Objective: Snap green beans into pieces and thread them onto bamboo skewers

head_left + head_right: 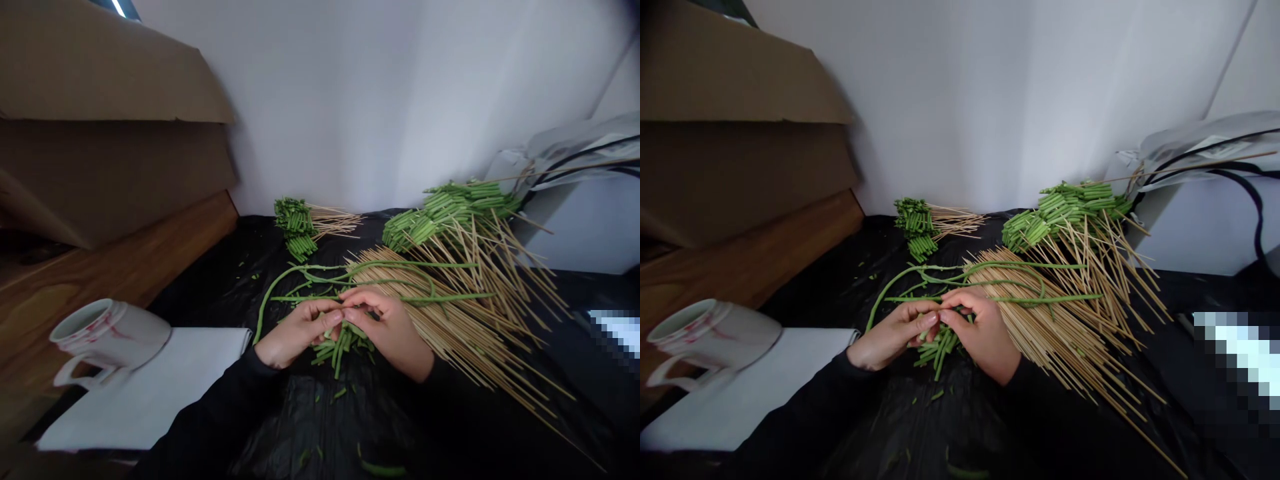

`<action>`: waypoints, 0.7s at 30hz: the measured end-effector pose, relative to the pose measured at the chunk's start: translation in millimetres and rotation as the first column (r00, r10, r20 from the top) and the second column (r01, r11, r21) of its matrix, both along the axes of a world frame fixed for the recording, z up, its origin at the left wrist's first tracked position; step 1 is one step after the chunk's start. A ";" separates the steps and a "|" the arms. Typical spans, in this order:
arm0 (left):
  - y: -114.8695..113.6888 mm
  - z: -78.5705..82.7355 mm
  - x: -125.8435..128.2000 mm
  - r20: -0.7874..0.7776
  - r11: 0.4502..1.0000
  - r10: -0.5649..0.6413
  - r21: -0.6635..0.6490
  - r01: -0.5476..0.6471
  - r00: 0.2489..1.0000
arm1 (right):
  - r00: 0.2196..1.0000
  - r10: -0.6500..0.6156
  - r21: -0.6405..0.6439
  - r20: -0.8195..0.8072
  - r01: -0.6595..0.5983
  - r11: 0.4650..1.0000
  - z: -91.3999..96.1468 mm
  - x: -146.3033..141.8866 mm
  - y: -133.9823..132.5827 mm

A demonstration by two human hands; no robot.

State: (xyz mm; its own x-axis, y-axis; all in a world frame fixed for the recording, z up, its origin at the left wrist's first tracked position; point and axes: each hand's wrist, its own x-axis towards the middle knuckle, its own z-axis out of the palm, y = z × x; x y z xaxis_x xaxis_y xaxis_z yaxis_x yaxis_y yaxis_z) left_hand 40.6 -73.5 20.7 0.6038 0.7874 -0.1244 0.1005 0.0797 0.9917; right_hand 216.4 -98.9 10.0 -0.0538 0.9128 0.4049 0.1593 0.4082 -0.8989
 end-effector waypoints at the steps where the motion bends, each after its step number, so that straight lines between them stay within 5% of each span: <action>1: 0.4 0.7 -0.7 -0.011 0.999 0.025 0.020 -0.024 1.000 | 1.000 -0.001 -0.013 0.006 0.001 1.000 -0.7 0.9 0.9; 8: 8.4 5.2 -7.1 0.002 0.924 0.301 0.249 -0.292 0.954 | 0.992 -0.121 -0.136 0.038 0.125 0.983 -4.7 11.3 10.3; 16: 7.3 2.3 -3.3 -0.154 0.857 0.263 0.490 -0.158 0.952 | 0.992 -0.124 -0.192 0.032 0.127 0.973 -9.0 13.2 15.2; 19: 19.7 4.9 -20.0 -0.170 0.738 0.419 0.636 -0.225 0.892 | 0.991 -0.130 -0.182 0.034 0.134 0.974 -9.3 13.7 15.0; 21: 31.9 5.7 -38.2 -0.220 0.574 0.628 0.779 -0.253 0.747 | 0.990 -0.133 -0.171 0.038 0.138 0.975 -10.0 13.5 15.1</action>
State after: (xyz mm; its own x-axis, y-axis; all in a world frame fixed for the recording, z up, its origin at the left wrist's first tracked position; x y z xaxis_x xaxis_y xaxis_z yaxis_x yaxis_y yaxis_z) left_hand 2.4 -41.6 26.4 0.1751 0.8964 0.4073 0.6649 -0.4127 0.6225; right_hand 229.9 -83.8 0.0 0.0670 0.9684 0.2402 0.2267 0.2196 -0.9489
